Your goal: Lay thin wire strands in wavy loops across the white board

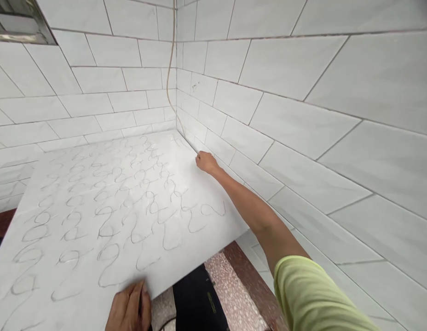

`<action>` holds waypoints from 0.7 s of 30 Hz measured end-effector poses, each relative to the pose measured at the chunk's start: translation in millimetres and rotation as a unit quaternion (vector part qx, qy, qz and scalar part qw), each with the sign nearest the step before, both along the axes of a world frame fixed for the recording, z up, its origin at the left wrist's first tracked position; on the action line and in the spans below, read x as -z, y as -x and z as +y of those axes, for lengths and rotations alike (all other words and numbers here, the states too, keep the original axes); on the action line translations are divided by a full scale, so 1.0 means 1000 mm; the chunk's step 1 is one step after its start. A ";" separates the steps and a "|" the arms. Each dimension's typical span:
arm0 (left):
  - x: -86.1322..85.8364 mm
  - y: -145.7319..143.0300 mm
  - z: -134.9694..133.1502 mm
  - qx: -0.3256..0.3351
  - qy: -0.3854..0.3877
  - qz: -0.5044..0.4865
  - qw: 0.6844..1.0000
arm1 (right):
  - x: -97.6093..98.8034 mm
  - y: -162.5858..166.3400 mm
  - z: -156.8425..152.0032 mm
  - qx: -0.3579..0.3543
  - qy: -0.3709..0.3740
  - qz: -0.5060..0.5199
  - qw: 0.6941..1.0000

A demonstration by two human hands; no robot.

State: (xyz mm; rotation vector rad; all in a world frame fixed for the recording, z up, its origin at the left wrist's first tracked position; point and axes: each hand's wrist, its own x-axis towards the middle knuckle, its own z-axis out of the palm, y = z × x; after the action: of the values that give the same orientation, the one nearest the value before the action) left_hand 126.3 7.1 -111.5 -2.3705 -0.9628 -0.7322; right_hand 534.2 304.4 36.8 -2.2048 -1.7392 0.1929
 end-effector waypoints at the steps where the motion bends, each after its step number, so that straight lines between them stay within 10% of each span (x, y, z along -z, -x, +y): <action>1: -0.002 -0.002 0.000 -0.008 0.014 -0.018 1.000 | -0.003 0.000 -0.018 -0.005 -0.005 0.003 1.000; 10: -0.006 -0.012 0.001 -0.041 0.093 -0.150 0.983 | 0.026 -0.015 -0.197 0.090 0.057 -0.063 0.992; 21: -0.015 -0.013 -0.002 -0.037 0.115 -0.149 0.981 | 0.069 0.003 -0.197 0.123 0.083 -0.038 0.988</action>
State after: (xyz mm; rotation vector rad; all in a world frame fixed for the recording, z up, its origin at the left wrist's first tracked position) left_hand 138.9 5.2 -97.0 -2.4468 -1.3154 -1.0167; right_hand 531.0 107.1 -32.5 -2.5540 -1.5181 0.2049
